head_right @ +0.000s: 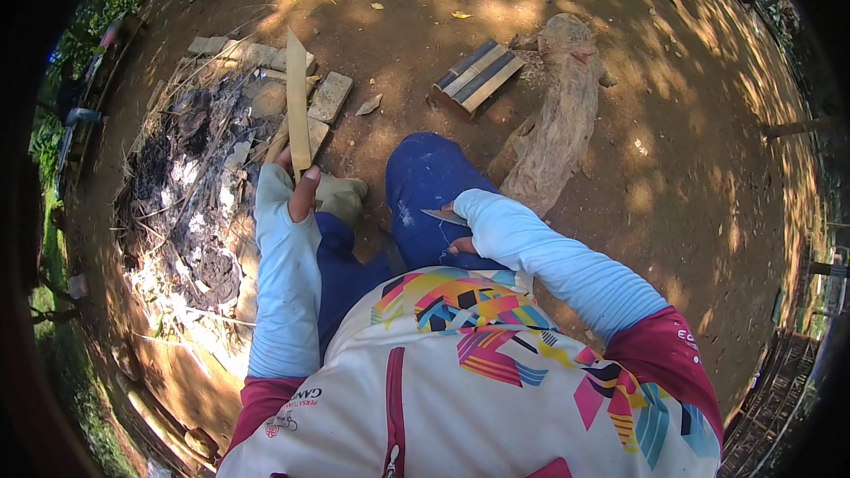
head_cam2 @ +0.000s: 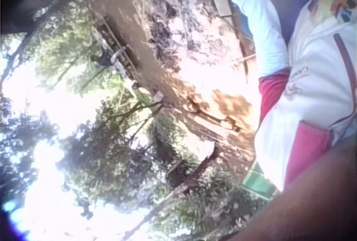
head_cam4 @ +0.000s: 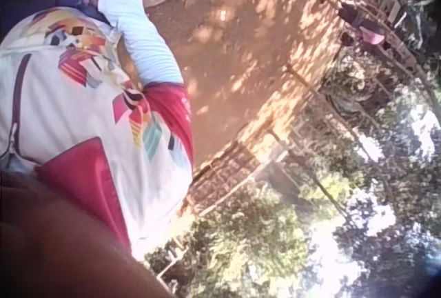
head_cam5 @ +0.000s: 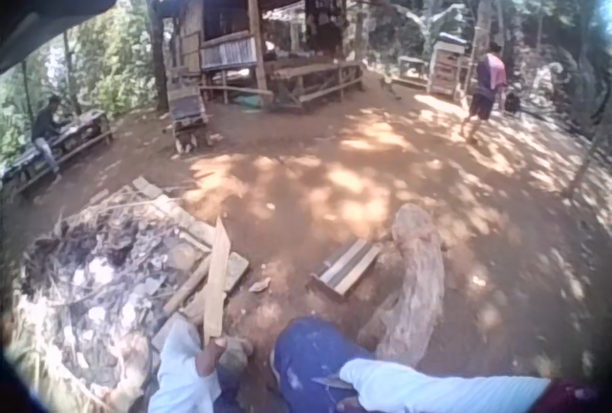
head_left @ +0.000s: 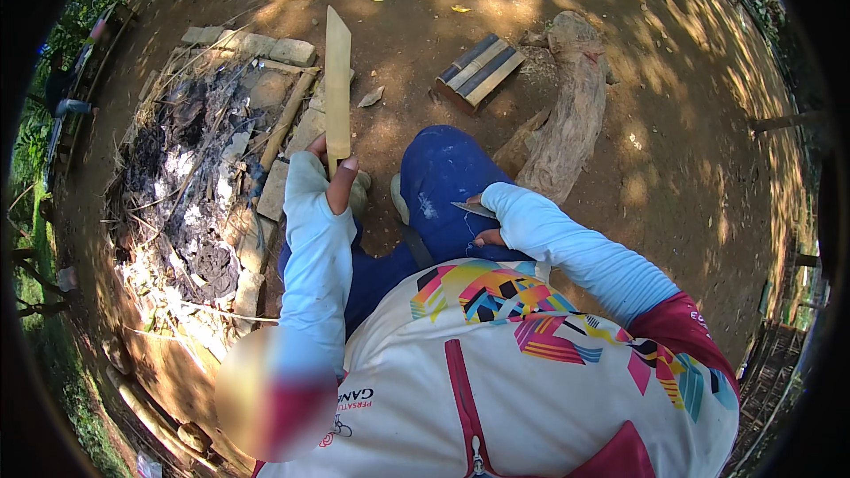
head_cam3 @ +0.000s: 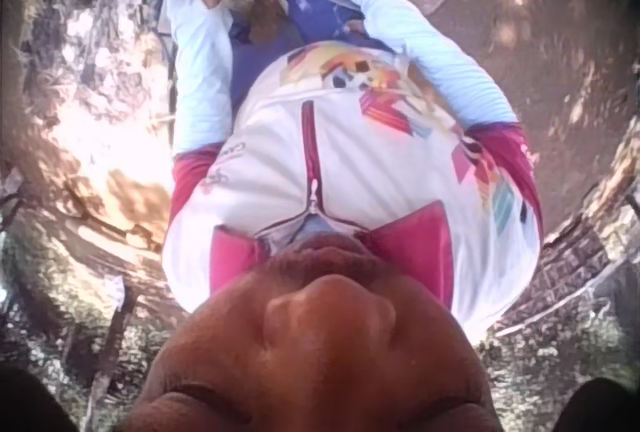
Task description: The person sits on the ground and carves a piece of light-colored wood using a small knife. They hold the wood in their left hand and use the knife in their right hand to shave off thin strips of wood, shaping the object. The person rotates the wood periodically to work on different sides.
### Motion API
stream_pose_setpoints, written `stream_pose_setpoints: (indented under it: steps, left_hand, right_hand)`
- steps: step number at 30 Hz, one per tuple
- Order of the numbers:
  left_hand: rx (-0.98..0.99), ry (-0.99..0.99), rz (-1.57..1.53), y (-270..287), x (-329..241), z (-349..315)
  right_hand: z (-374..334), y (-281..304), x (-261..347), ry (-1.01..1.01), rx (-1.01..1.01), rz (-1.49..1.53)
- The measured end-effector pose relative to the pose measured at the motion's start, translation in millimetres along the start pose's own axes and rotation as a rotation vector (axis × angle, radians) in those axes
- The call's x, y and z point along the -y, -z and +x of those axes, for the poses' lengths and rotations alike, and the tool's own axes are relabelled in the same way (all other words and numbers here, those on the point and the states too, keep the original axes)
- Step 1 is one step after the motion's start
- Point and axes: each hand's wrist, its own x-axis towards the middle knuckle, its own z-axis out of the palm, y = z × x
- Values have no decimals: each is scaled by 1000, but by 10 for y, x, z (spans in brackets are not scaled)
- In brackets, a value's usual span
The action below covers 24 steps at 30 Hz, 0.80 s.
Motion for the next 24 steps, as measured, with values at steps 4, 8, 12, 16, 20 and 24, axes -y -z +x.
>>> stream_pose_setpoints:
  steps: [4,8,12,16,20,24]
  left_hand:
    - [65,84,-11,31,-26,-124]
    - [62,179,-75,70,40,-257]
    - [102,256,-68,39,300,-375]
    - [224,444,-139,-122,82,-486]
    - [265,423,-187,-259,82,-522]
    - [312,395,-160,-285,18,-478]
  right_hand:
    - [190,-3,151,-42,223,-170]
    - [241,81,184,-15,186,-20]
    - [228,65,29,-26,-12,337]
    - [186,199,-5,-76,-85,881]
    - [102,449,50,-22,-276,1244]
    - [24,812,-44,-6,-489,1222]
